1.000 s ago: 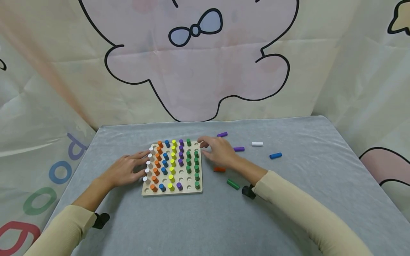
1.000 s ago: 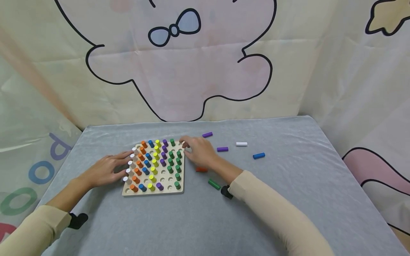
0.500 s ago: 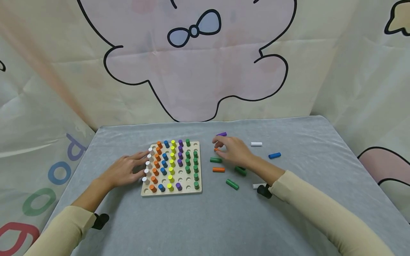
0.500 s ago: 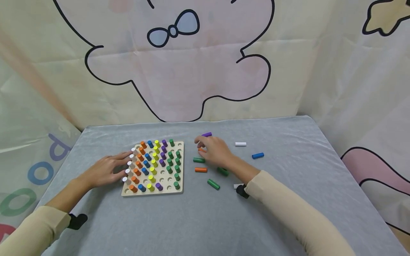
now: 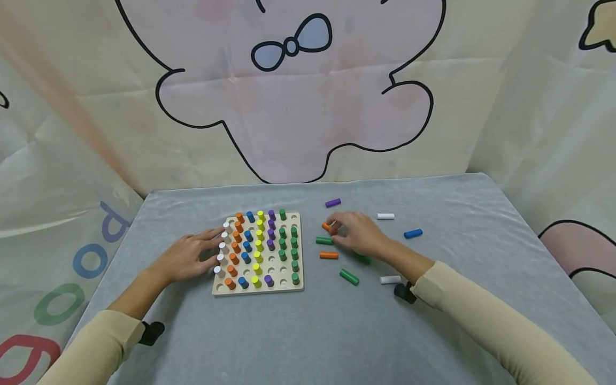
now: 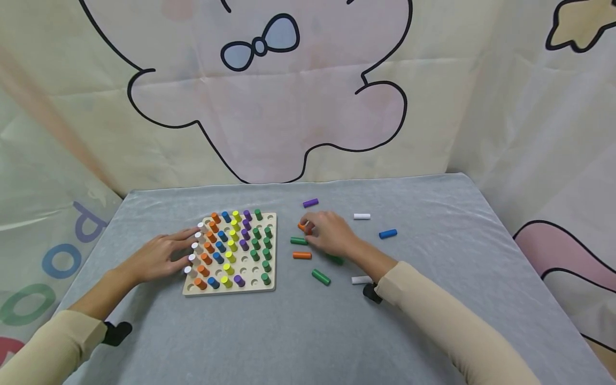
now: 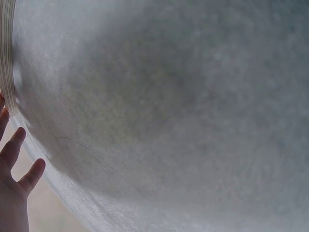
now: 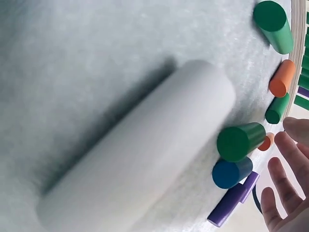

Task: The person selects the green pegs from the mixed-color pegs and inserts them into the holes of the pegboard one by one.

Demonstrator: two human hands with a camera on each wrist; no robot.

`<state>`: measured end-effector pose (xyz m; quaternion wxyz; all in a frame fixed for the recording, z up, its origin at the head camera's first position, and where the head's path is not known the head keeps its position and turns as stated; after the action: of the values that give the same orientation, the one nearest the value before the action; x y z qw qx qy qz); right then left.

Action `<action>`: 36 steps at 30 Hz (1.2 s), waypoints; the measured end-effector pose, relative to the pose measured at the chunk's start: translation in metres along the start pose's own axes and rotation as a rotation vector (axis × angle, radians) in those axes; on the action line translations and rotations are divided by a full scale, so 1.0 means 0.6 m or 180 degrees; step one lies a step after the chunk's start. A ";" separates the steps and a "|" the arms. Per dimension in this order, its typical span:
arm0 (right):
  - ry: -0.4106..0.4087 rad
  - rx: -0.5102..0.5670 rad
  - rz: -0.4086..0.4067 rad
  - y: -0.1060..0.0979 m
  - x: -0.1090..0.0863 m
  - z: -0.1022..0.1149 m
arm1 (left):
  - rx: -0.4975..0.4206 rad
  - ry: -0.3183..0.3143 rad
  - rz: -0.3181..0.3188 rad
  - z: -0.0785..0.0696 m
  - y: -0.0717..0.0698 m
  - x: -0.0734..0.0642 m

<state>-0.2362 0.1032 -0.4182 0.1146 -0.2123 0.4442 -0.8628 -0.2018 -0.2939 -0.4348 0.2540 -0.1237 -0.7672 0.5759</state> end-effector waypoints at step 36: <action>-0.0289 -0.0243 0.0038 0.008 0.003 0.011 | -0.0012 -0.0046 -0.0018 0.001 0.000 -0.001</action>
<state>-0.2348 0.0950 -0.4179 0.1315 -0.2528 0.4724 -0.8340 -0.2020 -0.2948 -0.4351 0.2498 -0.1178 -0.7704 0.5747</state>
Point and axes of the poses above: each hand's wrist, its own x-axis towards the middle knuckle, its own y-axis out of the palm, z = x × y, the point moved 3 cm from there along x, towards the middle knuckle, and after that the axes turned 15 degrees about -z, right-handed, at the moved point
